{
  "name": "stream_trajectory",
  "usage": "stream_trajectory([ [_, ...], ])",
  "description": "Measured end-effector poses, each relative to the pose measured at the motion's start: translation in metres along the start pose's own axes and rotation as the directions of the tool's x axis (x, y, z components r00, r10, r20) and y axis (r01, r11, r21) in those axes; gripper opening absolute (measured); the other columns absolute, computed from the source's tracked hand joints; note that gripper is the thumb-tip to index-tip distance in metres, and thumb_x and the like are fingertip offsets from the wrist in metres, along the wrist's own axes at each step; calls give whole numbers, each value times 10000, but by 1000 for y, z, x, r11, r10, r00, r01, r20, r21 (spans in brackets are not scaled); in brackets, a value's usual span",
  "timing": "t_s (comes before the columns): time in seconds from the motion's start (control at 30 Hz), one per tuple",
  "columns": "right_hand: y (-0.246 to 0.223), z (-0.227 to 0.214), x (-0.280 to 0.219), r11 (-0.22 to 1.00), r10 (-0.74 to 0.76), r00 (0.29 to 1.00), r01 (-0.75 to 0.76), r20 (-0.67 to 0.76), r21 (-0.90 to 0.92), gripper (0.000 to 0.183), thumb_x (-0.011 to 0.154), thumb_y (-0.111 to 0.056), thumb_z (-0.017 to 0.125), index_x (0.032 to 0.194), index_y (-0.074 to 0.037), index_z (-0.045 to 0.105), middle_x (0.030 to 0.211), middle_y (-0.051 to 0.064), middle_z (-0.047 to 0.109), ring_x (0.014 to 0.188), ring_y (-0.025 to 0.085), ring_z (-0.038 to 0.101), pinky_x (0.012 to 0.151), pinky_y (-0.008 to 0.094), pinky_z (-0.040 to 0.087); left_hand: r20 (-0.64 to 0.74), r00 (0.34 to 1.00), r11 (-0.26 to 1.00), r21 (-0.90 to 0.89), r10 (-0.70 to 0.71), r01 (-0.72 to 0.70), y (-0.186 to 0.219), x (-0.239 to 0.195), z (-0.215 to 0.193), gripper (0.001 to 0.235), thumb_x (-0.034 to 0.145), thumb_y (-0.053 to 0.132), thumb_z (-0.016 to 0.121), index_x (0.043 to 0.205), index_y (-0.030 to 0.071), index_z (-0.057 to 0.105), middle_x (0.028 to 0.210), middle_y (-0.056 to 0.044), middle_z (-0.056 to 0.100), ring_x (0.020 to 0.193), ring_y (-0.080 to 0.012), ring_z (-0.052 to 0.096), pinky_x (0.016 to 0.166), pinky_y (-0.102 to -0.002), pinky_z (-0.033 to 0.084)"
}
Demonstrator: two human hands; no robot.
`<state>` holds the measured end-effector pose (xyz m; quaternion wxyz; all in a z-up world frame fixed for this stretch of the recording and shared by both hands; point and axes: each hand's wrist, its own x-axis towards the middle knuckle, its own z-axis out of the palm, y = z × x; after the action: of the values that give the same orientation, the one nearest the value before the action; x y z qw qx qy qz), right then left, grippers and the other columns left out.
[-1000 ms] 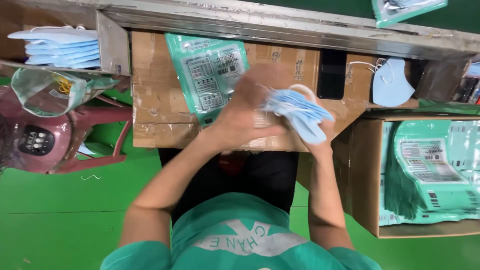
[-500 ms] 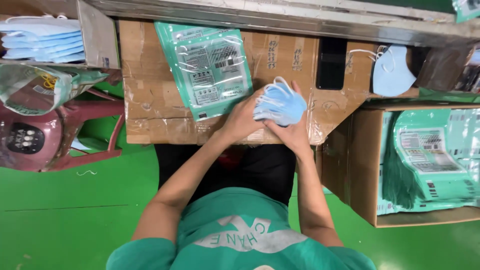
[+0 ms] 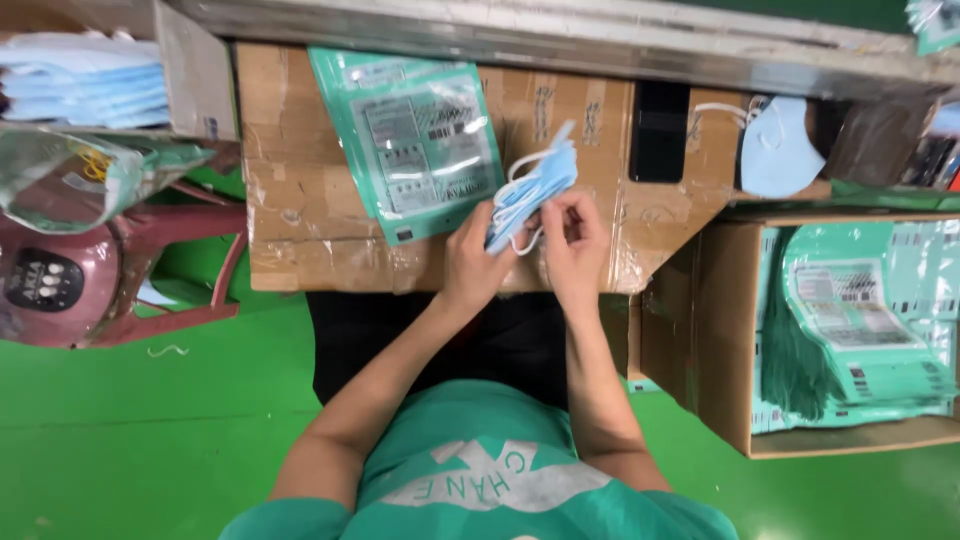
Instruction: Packaging surgical face masks into plastic bags and boxes on a manufacturing line.
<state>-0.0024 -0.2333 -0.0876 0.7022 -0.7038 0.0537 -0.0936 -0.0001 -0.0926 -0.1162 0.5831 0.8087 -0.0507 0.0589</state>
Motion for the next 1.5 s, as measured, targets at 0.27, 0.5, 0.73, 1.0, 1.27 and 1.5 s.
stream_trajectory([
  [0.27, 21, -21, -4, 947, 105, 994, -111, 36, 302, 112, 1110, -145, 576, 1076, -40, 599, 989, 9, 652, 870, 67, 625, 814, 232, 525, 399, 910, 716, -603, -111, 352, -4, 2, -29, 594, 1026, 148, 604, 1552, 21, 360, 1362, -124, 592, 1216, -153, 601, 1040, -307, 506],
  [0.5, 8, -34, -5, 809, 198, 980, -146, -30, 569, 287, 1082, -219, 573, 1285, -18, 599, 1218, 90, 683, 1104, 179, 667, 967, 342, 557, 103, 940, 883, -323, -324, 340, -2, 18, -22, 289, 988, 154, 612, 1217, -15, 667, 877, 11, 710, 741, -74, 685, 631, -248, 562],
  [0.73, 33, -74, -4, 569, 306, 952, -170, -15, 804, 400, 1085, -264, 553, 1395, -12, 551, 1421, 103, 612, 1354, 252, 574, 1181, 428, 480, -107, 961, 797, -585, -255, 146, -4, 25, -37, 186, 1075, 131, 638, 1143, -36, 685, 886, 28, 637, 772, -30, 520, 675, -227, 432],
  [1.0, 25, -54, -6, 464, 342, 936, -242, 80, 852, 433, 1078, -279, 562, 1441, -45, 523, 1466, 111, 575, 1387, 274, 550, 1207, 464, 447, -68, 955, 790, -580, -289, 197, 0, 19, -34, 254, 1038, 141, 634, 1234, -17, 665, 876, 44, 640, 729, -13, 509, 638, -212, 422],
  [1.27, 3, -4, -15, 777, 64, 973, -189, 223, 601, 525, 1120, -375, 575, 1480, -4, 480, 1601, 155, 420, 1506, 280, 421, 1243, 449, 382, 102, 994, 978, -200, -44, 64, 24, 4, -18, 634, 869, 113, 725, 1425, -29, 455, 1241, -233, 643, 1147, -342, 652, 924, -413, 540],
  [1.5, 2, -39, -2, 923, -254, 961, 275, 114, -268, 816, 1059, -405, 604, 1646, -13, 194, 1709, 197, 274, 1624, 315, 291, 1367, 467, 222, 224, 912, 917, 130, 343, -377, 17, 19, -45, 756, 768, -71, 669, 1460, 181, 499, 1289, -123, 695, 1237, -334, 666, 1096, -408, 529],
])
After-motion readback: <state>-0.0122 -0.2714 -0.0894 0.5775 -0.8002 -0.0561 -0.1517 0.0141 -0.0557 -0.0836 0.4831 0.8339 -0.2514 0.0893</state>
